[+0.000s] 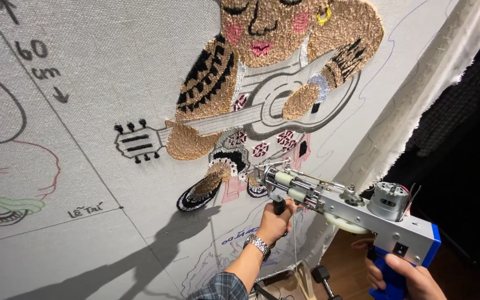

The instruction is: The person uses a tufting gun to punch yarn into a canvas, following a drawn design. They periodically stop to pull out loose threads by hand and re-thread the gun before resuming the tufting process.

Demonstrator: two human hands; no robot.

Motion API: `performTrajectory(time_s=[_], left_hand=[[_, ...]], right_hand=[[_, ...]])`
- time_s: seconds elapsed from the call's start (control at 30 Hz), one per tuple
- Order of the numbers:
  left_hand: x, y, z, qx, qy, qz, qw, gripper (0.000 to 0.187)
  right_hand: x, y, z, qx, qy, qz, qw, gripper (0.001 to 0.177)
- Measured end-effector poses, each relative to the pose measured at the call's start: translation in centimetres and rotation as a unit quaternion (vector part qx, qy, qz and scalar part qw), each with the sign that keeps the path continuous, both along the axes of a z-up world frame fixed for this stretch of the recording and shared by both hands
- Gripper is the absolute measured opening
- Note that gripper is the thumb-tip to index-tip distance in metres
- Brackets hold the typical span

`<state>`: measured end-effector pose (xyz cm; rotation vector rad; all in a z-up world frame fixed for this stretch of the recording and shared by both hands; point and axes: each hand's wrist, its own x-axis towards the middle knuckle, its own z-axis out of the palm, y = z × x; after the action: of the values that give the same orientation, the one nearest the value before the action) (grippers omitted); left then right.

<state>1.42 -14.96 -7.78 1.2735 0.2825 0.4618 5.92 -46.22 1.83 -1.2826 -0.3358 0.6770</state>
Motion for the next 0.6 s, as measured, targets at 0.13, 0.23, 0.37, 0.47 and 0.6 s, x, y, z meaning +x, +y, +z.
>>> performTrajectory(time_s=[0.13, 0.23, 0.37, 0.47, 0.6], left_hand=[[-0.3, -1.3, 2.8, -0.031, -0.036, -0.028, 0.998, 0.031], [-0.8, -2.0, 5.2, -0.001, -0.019, -0.022, 1.000, 0.033], [-1.2, -2.6, 7.5, 0.007, -0.036, -0.034, 0.999, 0.027], [-2.0, -1.7, 8.0, 0.025, -0.027, -0.023, 0.999, 0.030], [-5.6, 2.6, 10.5, -0.035, -0.024, 0.067, 0.997, 0.018]], right_hand=[[1.5, -0.7, -0.3, 0.252, 0.010, 0.194, 0.948, 0.079], [1.7, 2.8, 0.0, 0.377, -0.088, 0.191, 0.902, 0.101], [2.4, 9.5, -3.9, 0.044, -0.013, 0.327, 0.944, 0.073], [2.5, 11.8, -9.7, -0.165, -0.047, 0.362, 0.916, 0.043], [6.7, 6.5, -22.9, -0.269, -0.121, 0.284, 0.912, 0.037]])
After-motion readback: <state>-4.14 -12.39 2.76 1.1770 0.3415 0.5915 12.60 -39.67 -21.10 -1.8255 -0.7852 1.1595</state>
